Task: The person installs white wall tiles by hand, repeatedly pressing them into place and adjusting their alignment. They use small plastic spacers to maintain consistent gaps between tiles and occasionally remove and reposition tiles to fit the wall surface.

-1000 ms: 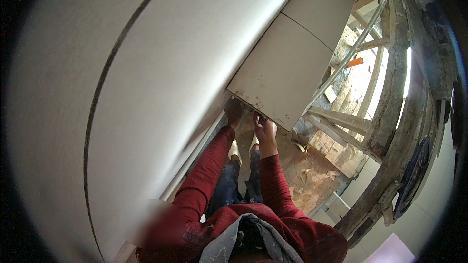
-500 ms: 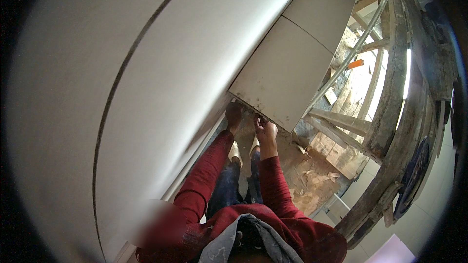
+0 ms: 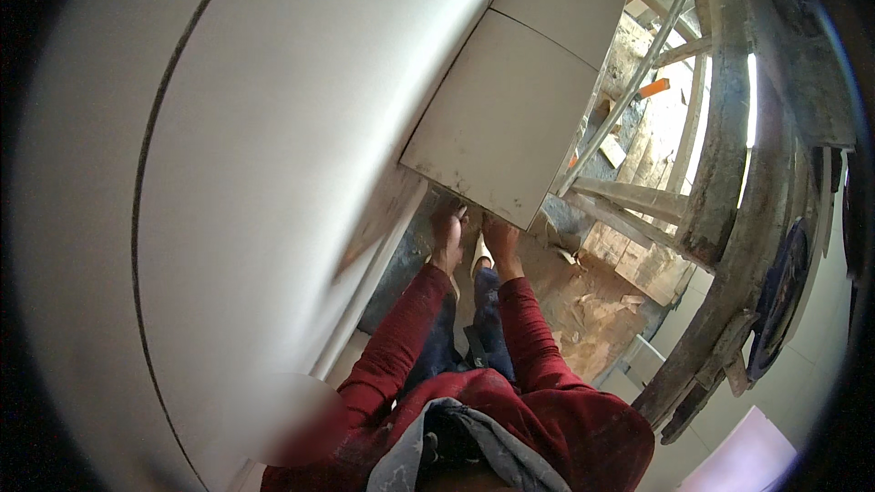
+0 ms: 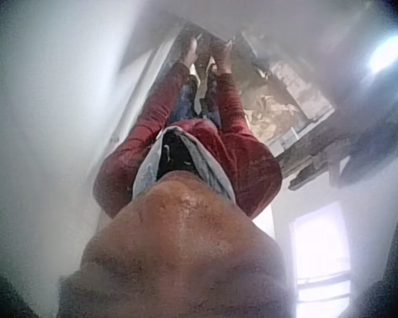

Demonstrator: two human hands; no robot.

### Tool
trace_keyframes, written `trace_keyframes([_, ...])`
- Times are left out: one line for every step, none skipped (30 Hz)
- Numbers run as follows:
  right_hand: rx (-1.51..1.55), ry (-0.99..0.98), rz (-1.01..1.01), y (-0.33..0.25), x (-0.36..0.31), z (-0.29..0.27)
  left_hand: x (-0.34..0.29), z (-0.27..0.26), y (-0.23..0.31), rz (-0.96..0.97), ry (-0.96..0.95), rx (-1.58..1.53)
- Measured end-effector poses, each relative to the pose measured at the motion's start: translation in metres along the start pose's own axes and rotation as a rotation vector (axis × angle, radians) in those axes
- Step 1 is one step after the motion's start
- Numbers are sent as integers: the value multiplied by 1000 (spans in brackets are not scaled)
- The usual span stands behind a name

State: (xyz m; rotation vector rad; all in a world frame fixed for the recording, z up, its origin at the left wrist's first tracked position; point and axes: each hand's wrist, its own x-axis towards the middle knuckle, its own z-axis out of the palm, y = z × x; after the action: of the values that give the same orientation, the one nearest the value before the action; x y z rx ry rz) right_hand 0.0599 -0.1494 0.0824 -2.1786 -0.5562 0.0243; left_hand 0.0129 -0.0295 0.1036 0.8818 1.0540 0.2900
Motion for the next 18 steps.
trace_keyframes([-28, -55, -7, 5, -2, -2, 3, 1, -9, 231, -38, 144])
trace_keyframes([-59, -97, -4, 10, -7, 0, 9, 0, -21, 465, -74, 284])
trace_keyframes([-85, -145, -10, 13, -11, 2, 21, -5, -41, 400, -85, 204])
trace_keyframes([-118, -175, -4, 17, -17, 4, 34, -9, -61, 335, -96, 123])
trace_keyframes([-134, -183, -44, 12, -12, 5, 59, -18, -89, -13, -74, -189])
trace_keyframes([-162, -177, -59, 13, -11, 6, 59, -19, -89, -158, -82, -318])
trace_keyframes([-183, -139, -104, 15, -8, 7, 61, -16, -88, -301, -72, -453])
trace_keyframes([-219, -85, -120, 26, -10, 11, 37, 3, -55, -251, -88, -400])
trace_keyframes([-99, -82, -29, 24, -9, 14, 25, 9, -33, -251, -75, -382])
trace_keyframes([17, -81, 62, 23, -11, 14, 14, 16, -13, -252, -63, -366])
trace_keyframes([85, -89, 121, 20, -11, 14, 14, 16, -9, -313, -30, -385])
trace_keyframes([153, -93, 183, 17, -12, 15, 13, 16, -5, -333, -9, -394])
trace_keyframes([170, -100, 224, 13, -12, 15, 14, 16, -1, -351, 12, -403])
trace_keyframes([182, -96, 232, 13, -12, 15, 16, 17, -3, -325, 19, -405])
trace_keyframes([195, -92, 241, 13, -12, 16, 17, 17, -4, -301, 11, -410])
trace_keyframes([206, -75, 221, 12, -12, 17, 18, 16, -6, -276, 4, -416])
trace_keyframes([200, -72, 223, 16, -13, 19, 19, 17, -5, -254, -24, -421])
trace_keyframes([192, -69, 225, 20, -14, 21, 19, 19, -4, -251, -35, -417])
